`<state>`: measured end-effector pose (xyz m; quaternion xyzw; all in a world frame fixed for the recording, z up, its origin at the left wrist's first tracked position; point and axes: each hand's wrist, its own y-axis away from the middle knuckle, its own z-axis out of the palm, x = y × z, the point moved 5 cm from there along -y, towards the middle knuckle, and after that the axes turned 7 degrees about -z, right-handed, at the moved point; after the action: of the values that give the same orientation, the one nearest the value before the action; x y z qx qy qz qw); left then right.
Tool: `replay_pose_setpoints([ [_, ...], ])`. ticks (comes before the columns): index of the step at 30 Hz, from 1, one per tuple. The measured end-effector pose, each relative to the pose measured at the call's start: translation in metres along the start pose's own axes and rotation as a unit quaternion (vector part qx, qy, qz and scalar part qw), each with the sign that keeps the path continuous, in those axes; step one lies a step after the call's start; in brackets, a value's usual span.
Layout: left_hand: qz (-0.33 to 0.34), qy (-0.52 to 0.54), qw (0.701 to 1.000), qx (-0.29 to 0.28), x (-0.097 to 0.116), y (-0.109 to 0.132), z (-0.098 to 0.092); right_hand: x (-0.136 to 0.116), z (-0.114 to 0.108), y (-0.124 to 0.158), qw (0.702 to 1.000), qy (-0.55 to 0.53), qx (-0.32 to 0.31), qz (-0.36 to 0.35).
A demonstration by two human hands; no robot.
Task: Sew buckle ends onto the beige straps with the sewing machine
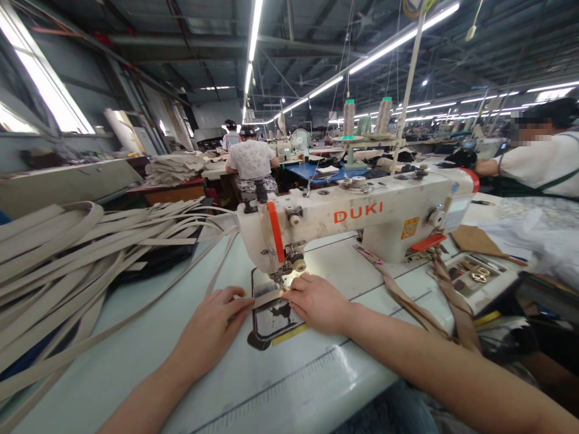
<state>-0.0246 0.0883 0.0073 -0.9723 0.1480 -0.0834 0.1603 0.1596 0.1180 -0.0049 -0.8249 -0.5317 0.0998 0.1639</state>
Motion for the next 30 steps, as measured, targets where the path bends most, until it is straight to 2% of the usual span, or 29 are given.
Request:
replay_pose_setpoints([
  [5, 0.053, 0.062, 0.997, -0.004, 0.019, -0.016, 0.016, -0.001, -0.002, -0.001, 1.0, 0.006, -0.009, 0.005],
  [10, 0.095, 0.072, 0.991, 0.056, 0.029, -0.026, 0.024, -0.001, -0.001, -0.002, 1.0, 0.013, -0.009, 0.0],
  [26, 0.1, 0.072, 0.991, 0.046, 0.033, -0.023, 0.024, 0.0, 0.002, 0.001, 1.0, 0.015, -0.003, 0.0],
  [30, 0.108, 0.069, 0.99, 0.062, 0.033, -0.023, 0.024, 0.0, 0.004, 0.001, 1.0, 0.01, -0.008, 0.001],
])
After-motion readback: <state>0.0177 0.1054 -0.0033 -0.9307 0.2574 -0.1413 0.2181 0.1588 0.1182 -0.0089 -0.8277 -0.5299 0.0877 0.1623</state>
